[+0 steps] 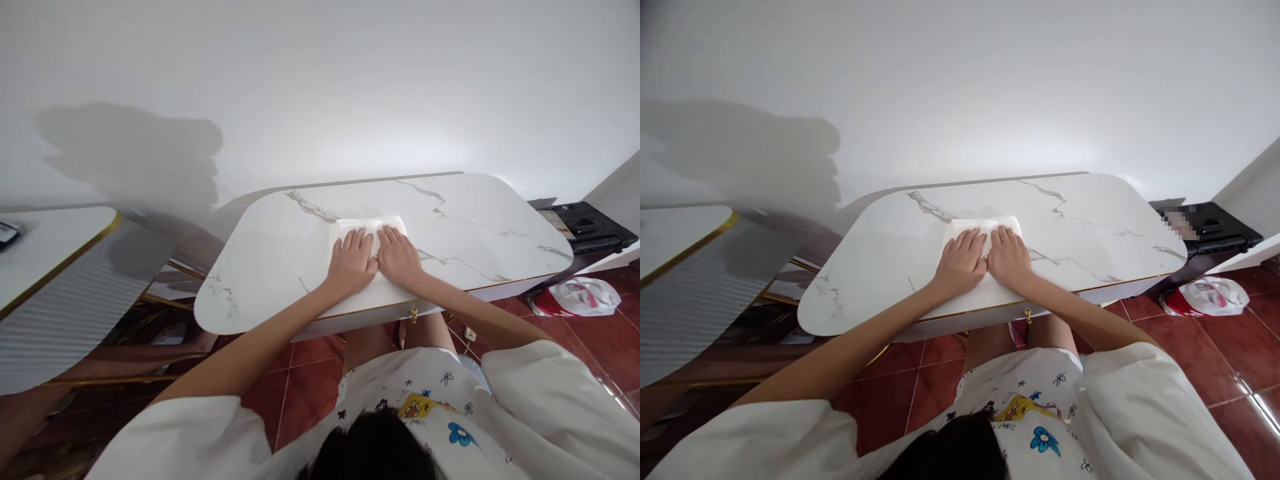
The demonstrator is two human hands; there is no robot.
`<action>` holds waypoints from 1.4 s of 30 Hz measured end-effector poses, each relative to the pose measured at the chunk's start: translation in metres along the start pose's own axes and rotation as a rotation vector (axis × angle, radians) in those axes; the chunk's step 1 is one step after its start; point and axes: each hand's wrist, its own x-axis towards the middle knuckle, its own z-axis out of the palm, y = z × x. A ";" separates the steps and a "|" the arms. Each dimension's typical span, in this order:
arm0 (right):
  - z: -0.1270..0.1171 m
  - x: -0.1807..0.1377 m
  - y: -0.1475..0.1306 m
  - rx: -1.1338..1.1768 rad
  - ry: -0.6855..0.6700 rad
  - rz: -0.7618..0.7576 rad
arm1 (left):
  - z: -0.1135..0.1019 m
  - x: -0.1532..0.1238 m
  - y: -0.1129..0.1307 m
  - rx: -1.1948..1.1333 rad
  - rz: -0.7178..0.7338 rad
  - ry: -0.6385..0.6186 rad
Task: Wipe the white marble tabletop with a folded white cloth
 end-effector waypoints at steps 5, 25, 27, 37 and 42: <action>-0.017 -0.042 -0.015 0.026 -0.037 -0.004 | -0.006 -0.044 0.017 0.001 0.000 -0.013; -0.028 -0.036 0.063 -0.051 -0.054 0.001 | 0.002 0.011 0.068 -0.093 0.071 -0.053; -0.022 -0.020 0.065 -0.059 -0.056 -0.004 | 0.005 0.025 0.060 -0.091 0.074 -0.052; 0.012 0.075 0.075 -0.060 -0.050 -0.041 | 0.022 0.100 0.008 -0.104 0.020 0.018; 0.026 0.118 0.077 -0.084 -0.082 -0.068 | 0.029 0.131 -0.017 -0.115 -0.008 0.059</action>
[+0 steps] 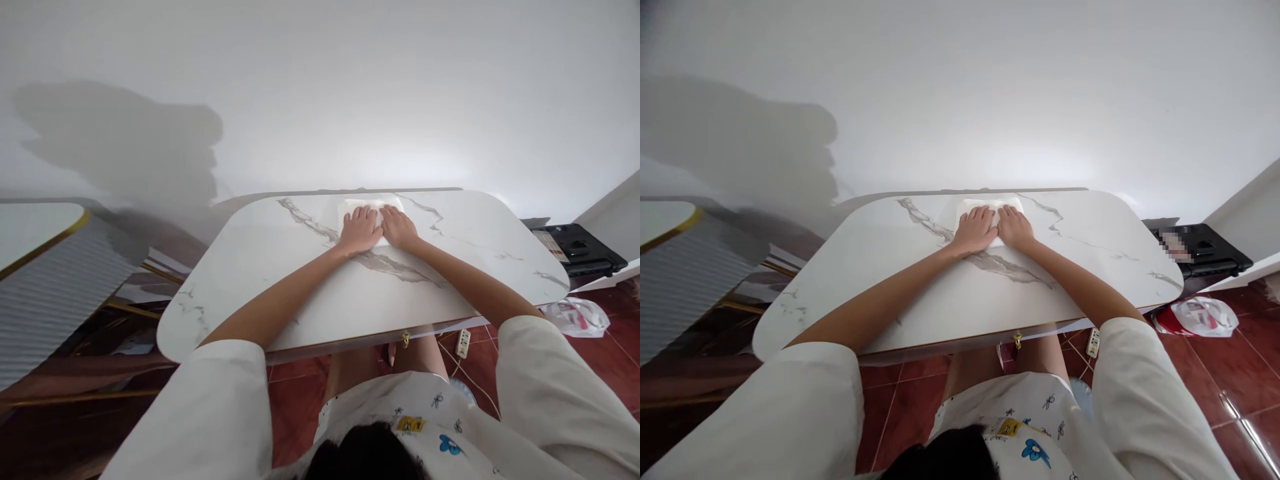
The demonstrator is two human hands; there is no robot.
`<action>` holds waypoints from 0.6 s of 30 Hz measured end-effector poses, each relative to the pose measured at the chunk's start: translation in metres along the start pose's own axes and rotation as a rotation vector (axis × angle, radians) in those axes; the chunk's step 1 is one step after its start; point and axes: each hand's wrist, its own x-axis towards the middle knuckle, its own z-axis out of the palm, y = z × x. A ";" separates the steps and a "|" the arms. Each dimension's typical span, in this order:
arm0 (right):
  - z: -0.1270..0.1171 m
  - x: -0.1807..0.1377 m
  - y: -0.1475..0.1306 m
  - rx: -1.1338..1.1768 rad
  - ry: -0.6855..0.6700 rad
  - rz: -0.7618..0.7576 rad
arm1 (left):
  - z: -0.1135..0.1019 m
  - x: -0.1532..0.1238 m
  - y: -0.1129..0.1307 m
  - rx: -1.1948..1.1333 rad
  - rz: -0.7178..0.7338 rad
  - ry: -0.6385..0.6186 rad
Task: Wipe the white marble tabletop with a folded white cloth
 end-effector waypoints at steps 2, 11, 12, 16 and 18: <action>0.004 0.016 0.002 -0.005 -0.003 -0.017 | 0.002 0.011 -0.009 0.002 -0.009 0.019; 0.022 0.073 0.012 0.017 0.029 -0.073 | 0.008 0.055 -0.041 0.026 -0.034 0.040; 0.022 0.077 0.013 0.018 0.030 -0.077 | 0.009 0.059 -0.042 0.031 -0.039 0.042; 0.023 0.089 0.022 0.028 0.009 -0.078 | 0.012 0.073 -0.043 0.046 -0.052 0.047; 0.024 0.093 0.028 0.033 0.003 -0.066 | 0.014 0.080 -0.042 0.047 -0.046 0.049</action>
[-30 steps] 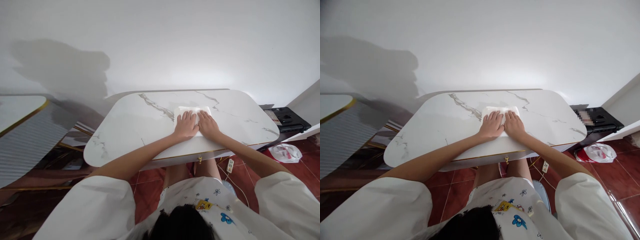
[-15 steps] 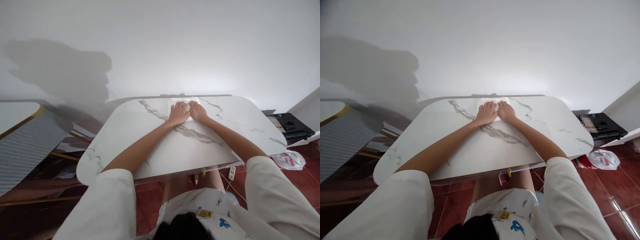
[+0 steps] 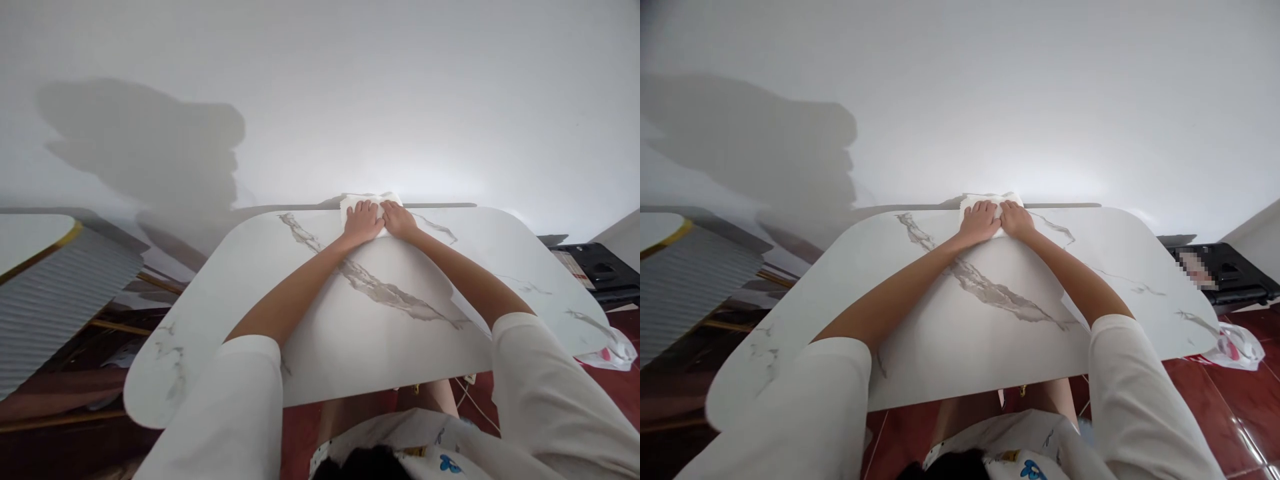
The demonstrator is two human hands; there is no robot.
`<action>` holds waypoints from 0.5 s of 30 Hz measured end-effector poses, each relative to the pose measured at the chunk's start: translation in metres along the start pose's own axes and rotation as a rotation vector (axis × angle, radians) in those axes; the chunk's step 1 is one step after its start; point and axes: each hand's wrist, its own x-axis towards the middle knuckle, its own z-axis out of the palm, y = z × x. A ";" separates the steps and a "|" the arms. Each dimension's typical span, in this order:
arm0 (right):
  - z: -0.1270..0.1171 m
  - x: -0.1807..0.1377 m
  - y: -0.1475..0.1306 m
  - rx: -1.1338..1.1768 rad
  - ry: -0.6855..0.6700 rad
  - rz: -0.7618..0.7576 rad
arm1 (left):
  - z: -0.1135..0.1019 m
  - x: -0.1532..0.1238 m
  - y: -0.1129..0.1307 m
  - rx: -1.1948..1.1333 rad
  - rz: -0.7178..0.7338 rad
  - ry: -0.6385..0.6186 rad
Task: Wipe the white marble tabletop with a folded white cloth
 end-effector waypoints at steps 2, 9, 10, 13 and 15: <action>0.001 0.002 0.007 0.006 0.013 0.011 | 0.003 0.006 0.002 -0.002 0.013 0.005; 0.002 -0.002 0.025 0.027 0.034 0.061 | 0.006 0.015 0.016 -0.016 0.040 0.005; 0.001 -0.004 0.027 0.032 0.037 0.069 | 0.006 0.015 0.019 -0.019 0.043 0.003; 0.000 -0.010 0.031 0.040 0.054 0.070 | 0.005 0.012 0.027 -0.026 0.051 -0.005; 0.000 -0.017 0.032 0.034 0.061 0.070 | 0.004 0.008 0.032 -0.024 0.058 -0.008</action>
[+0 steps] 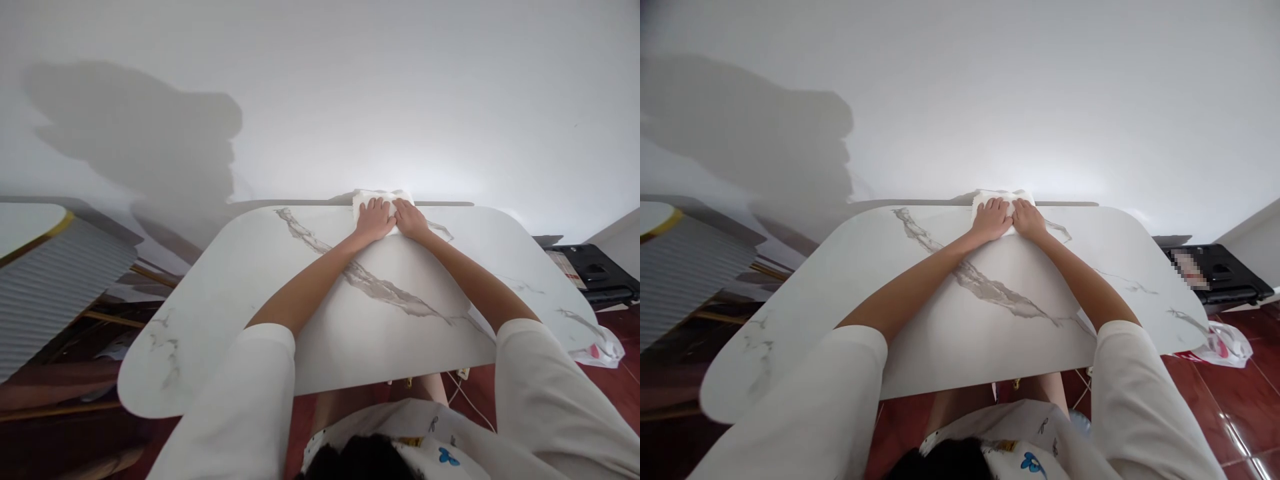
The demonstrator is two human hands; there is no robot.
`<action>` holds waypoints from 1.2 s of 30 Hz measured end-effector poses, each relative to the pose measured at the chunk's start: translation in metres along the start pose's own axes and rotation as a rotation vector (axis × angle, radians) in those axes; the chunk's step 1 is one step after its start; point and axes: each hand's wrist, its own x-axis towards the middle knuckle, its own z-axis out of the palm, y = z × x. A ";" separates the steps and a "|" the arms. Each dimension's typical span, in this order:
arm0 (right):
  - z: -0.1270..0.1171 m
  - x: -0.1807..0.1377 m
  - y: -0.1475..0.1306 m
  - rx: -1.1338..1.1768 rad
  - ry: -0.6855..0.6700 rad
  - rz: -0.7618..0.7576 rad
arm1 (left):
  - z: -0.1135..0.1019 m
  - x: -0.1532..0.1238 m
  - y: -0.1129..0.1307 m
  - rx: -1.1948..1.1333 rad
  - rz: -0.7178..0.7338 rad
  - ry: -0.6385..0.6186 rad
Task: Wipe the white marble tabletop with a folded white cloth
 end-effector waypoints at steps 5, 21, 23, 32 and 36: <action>-0.004 -0.023 -0.002 -0.029 0.015 0.019 | -0.001 -0.016 0.012 0.001 0.034 0.004; -0.030 -0.106 -0.049 -0.018 -0.001 0.024 | -0.026 -0.101 0.035 0.025 0.087 -0.066; -0.035 -0.115 -0.055 -0.025 -0.008 0.024 | -0.030 -0.111 0.038 0.033 0.084 -0.074; -0.047 -0.153 -0.085 -0.041 -0.014 0.050 | -0.040 -0.150 0.044 0.056 0.100 -0.085; -0.052 -0.172 -0.098 -0.039 -0.009 0.058 | -0.047 -0.172 0.047 0.070 0.100 -0.095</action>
